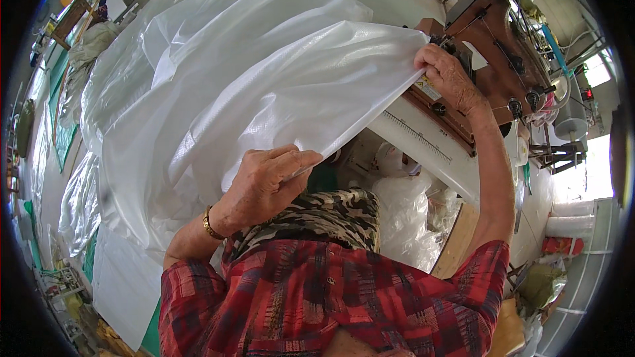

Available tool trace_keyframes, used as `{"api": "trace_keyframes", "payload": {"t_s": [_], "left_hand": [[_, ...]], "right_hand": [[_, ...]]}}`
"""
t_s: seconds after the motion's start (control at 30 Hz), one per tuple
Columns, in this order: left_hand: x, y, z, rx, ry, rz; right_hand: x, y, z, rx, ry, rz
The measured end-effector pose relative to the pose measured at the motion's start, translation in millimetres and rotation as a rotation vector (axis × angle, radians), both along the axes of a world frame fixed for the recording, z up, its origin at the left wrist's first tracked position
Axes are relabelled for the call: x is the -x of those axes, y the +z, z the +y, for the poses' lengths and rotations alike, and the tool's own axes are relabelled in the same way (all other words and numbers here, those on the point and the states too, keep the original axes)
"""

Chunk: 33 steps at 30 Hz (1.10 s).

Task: The person joins or hems large white plastic sheets using an industrial sewing machine.

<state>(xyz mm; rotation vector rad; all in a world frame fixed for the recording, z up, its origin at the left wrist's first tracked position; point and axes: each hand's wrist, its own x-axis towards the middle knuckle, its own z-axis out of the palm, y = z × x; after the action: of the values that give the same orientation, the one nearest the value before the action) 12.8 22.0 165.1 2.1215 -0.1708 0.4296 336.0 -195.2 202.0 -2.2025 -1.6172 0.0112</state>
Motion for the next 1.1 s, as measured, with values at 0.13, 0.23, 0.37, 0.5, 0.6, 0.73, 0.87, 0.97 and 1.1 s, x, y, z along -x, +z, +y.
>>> {"api": "trace_keyframes", "payload": {"t_s": [0.13, 0.23, 0.37, 0.5, 0.6, 0.73, 0.87, 0.97, 1.1], "left_hand": [[0, 1, -1, -0.010, 0.003, 0.014], [0, 0, -4, -0.003, 0.004, -0.002], [1, -10, -7, 0.028, 0.002, -0.003], [4, -30, -16, 0.071, -0.061, 0.072], [2, -52, -25, 0.038, -0.087, -0.005], [-5, -69, -34, -0.064, -0.162, 0.016], [-11, -74, -45, -0.079, -0.181, 0.051], [-11, -76, -52, -0.089, -0.183, 0.077], [-13, -79, -57, -0.057, -0.158, 0.101]], "right_hand": [[1, 0, -3, 0.017, 0.038, -0.060], [-2, 0, -4, 0.084, 0.008, -0.123], [1, -4, 0, 0.075, 0.032, -0.221], [8, -18, 3, -0.018, -0.028, -0.326], [24, -36, 5, -0.231, -0.166, -0.427], [29, -69, -5, -0.437, -0.401, -0.522], [31, -84, -14, -0.425, -0.538, -0.599], [28, -96, -11, -0.379, -0.537, -0.719], [35, -98, -6, -0.414, -0.562, -0.664]]}}
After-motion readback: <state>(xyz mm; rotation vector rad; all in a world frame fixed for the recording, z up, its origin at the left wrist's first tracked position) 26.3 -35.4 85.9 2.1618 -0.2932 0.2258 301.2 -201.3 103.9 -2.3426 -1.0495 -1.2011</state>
